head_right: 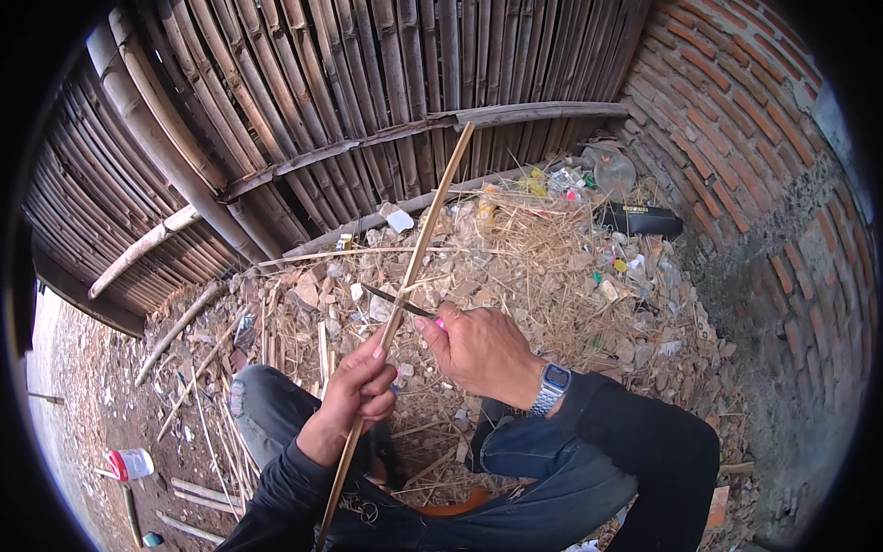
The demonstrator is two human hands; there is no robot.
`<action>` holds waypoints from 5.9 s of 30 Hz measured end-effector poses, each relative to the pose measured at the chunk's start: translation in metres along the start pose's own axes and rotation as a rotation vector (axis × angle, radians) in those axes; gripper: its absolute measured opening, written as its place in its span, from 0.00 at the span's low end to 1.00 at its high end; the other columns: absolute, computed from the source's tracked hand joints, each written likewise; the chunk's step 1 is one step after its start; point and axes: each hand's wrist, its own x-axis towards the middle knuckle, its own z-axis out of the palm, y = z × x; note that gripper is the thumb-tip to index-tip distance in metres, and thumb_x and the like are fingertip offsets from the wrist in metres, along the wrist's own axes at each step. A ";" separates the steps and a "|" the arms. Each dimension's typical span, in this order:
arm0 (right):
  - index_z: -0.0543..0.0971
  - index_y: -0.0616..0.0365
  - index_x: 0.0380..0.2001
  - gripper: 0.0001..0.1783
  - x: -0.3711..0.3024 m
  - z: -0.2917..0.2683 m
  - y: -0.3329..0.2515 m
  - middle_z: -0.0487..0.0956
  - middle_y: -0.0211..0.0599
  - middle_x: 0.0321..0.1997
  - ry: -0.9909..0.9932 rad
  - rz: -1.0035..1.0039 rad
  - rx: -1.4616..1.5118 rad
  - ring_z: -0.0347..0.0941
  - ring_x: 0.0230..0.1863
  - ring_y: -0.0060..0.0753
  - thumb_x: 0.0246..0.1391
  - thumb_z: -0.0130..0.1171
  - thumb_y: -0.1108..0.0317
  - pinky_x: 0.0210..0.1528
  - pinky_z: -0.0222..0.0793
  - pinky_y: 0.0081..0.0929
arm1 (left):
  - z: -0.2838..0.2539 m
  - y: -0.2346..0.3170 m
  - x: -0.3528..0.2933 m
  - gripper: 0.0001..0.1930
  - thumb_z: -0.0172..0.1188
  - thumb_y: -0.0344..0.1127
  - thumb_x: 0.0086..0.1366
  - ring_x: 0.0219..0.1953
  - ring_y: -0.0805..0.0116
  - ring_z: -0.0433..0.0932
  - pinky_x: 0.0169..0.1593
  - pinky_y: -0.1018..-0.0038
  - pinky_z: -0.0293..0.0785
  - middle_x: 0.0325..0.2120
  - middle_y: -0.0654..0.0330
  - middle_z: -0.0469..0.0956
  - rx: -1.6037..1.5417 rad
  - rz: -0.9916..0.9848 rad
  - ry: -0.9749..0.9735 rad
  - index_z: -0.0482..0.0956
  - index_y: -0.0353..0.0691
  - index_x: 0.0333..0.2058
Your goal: The person uses a small knife to shave and smooth the edges of a thin bamboo strip while sitting on a stool.
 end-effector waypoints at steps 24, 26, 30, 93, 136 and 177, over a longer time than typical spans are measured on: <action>0.77 0.60 0.29 0.23 0.031 -0.034 0.046 0.74 0.38 0.11 0.350 0.005 -0.080 0.75 0.14 0.43 0.70 0.55 0.50 0.20 0.68 0.40 | 0.005 -0.027 -0.008 0.27 0.49 0.32 0.80 0.15 0.85 0.56 0.20 0.80 0.54 0.18 0.75 0.59 0.417 0.243 0.128 0.59 0.45 0.74; 0.79 0.60 0.30 0.22 0.022 -0.047 0.035 0.73 0.37 0.12 0.335 0.039 0.083 0.72 0.14 0.39 0.67 0.60 0.50 0.21 0.66 0.36 | 0.000 -0.026 -0.003 0.26 0.49 0.32 0.81 0.14 0.84 0.54 0.18 0.80 0.52 0.17 0.74 0.58 0.354 0.258 0.129 0.59 0.45 0.74; 0.82 0.63 0.37 0.24 0.021 -0.036 0.018 0.78 0.39 0.19 0.187 0.082 0.303 0.72 0.20 0.30 0.60 0.69 0.48 0.26 0.68 0.32 | 0.000 -0.024 -0.006 0.27 0.49 0.31 0.81 0.14 0.85 0.55 0.19 0.80 0.52 0.18 0.74 0.59 0.385 0.290 0.106 0.59 0.45 0.74; 0.82 0.64 0.29 0.19 0.020 -0.016 -0.003 0.79 0.49 0.21 0.121 -0.043 0.274 0.78 0.20 0.47 0.55 0.72 0.55 0.25 0.71 0.37 | -0.001 -0.026 -0.006 0.24 0.53 0.34 0.79 0.28 0.86 0.64 0.32 0.83 0.63 0.25 0.74 0.68 0.864 0.415 0.210 0.67 0.32 0.69; 0.72 0.60 0.22 0.29 0.019 -0.023 0.028 0.64 0.36 0.10 0.313 -0.040 0.254 0.61 0.12 0.29 0.76 0.48 0.53 0.18 0.54 0.36 | -0.003 -0.017 -0.013 0.22 0.53 0.28 0.78 0.16 0.84 0.56 0.20 0.80 0.53 0.17 0.73 0.63 0.358 0.264 0.000 0.70 0.39 0.69; 0.87 0.62 0.35 0.16 0.018 -0.032 0.010 0.81 0.49 0.22 0.039 -0.182 0.309 0.80 0.22 0.46 0.59 0.70 0.58 0.28 0.72 0.37 | 0.019 -0.011 -0.016 0.23 0.65 0.27 0.68 0.19 0.75 0.80 0.28 0.76 0.74 0.19 0.46 0.79 1.294 0.650 0.265 0.76 0.28 0.60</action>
